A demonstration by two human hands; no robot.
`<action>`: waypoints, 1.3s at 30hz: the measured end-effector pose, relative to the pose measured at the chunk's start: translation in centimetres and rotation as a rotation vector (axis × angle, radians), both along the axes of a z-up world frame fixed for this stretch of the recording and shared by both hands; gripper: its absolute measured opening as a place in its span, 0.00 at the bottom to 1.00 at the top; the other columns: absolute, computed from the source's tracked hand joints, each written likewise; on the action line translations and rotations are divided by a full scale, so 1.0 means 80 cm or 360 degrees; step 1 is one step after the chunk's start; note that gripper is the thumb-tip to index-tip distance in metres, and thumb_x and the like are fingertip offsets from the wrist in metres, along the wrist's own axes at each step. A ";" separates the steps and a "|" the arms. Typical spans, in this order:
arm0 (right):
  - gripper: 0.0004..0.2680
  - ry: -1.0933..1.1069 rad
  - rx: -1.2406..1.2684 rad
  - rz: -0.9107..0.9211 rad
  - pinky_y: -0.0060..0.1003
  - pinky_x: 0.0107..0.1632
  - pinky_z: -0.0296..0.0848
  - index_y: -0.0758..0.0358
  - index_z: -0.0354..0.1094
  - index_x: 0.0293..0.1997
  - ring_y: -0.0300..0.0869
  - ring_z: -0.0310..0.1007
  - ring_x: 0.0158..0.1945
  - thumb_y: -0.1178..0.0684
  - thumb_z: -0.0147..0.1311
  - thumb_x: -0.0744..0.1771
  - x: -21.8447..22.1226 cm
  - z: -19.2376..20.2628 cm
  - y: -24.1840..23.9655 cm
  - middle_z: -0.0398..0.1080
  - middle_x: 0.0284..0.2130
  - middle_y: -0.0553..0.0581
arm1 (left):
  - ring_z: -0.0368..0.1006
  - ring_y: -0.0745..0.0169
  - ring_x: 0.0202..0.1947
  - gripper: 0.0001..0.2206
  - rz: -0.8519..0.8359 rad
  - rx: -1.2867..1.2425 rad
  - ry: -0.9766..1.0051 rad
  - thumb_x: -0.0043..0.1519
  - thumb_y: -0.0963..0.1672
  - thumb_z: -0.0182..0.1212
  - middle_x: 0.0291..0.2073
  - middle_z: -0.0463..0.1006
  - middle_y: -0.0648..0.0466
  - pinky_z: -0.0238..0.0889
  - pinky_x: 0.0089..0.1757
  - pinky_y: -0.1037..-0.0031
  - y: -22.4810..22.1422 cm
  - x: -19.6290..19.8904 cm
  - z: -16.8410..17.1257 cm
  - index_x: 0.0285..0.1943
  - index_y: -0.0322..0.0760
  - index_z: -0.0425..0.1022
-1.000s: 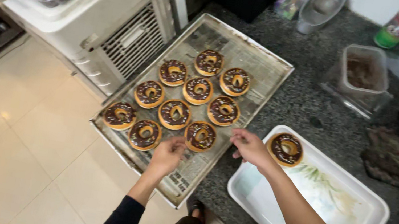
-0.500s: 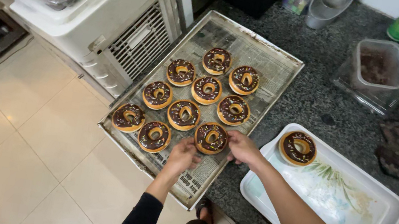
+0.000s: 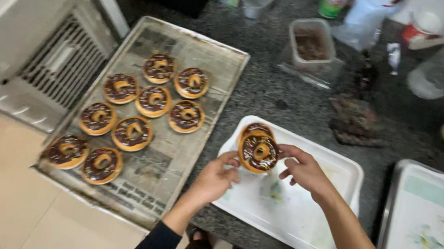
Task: The person adds sauce from a squeeze bottle to shredded cabbage in a bowl and mixes it by hand, then wipes a white tray with a cloth. The person transfers chocolate-covered donuts from a metal tray to the white tray, places the tray in a display case, and slides the empty metal tray onto a rack.
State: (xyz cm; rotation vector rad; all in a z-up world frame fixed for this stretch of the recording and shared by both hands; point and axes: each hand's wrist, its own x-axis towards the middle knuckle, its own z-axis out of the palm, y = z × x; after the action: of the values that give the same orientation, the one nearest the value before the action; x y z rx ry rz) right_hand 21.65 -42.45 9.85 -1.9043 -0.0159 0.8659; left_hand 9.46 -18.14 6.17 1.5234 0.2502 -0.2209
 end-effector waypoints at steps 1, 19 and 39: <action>0.18 0.0019 -0.0038 -0.0045 0.36 0.33 0.72 0.51 0.65 0.65 0.39 0.77 0.35 0.58 0.43 0.67 0.004 -0.004 -0.022 0.72 0.52 0.53 | 0.79 0.66 0.36 0.25 -0.0039 -0.0025 0.0093 0.63 0.40 0.52 0.48 0.75 0.55 0.69 0.32 0.76 -0.022 0.008 -0.003 0.72 0.36 0.62; 0.15 0.0332 -0.0062 -0.0301 0.36 0.28 0.64 0.52 0.68 0.62 0.39 0.74 0.33 0.54 0.50 0.68 0.068 -0.115 -0.117 0.75 0.42 0.51 | 0.76 0.64 0.43 0.29 -0.0139 -0.0053 0.0563 0.62 0.41 0.52 0.56 0.71 0.54 0.72 0.41 0.71 -0.131 0.074 -0.021 0.76 0.46 0.60; 0.11 -0.0210 0.0330 -0.0361 0.31 0.31 0.69 0.61 0.68 0.58 0.36 0.76 0.30 0.58 0.45 0.69 0.058 -0.019 0.009 0.75 0.46 0.51 | 0.76 0.60 0.55 0.29 -0.0455 -0.0186 0.0390 0.66 0.43 0.53 0.68 0.69 0.45 0.69 0.51 0.74 -0.038 0.033 -0.036 0.78 0.35 0.55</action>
State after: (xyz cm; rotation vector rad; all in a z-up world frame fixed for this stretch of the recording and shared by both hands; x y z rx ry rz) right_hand 26.28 -41.70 8.36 -1.7266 0.0286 0.5626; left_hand 12.14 -21.21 3.27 1.4120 0.2083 -0.6412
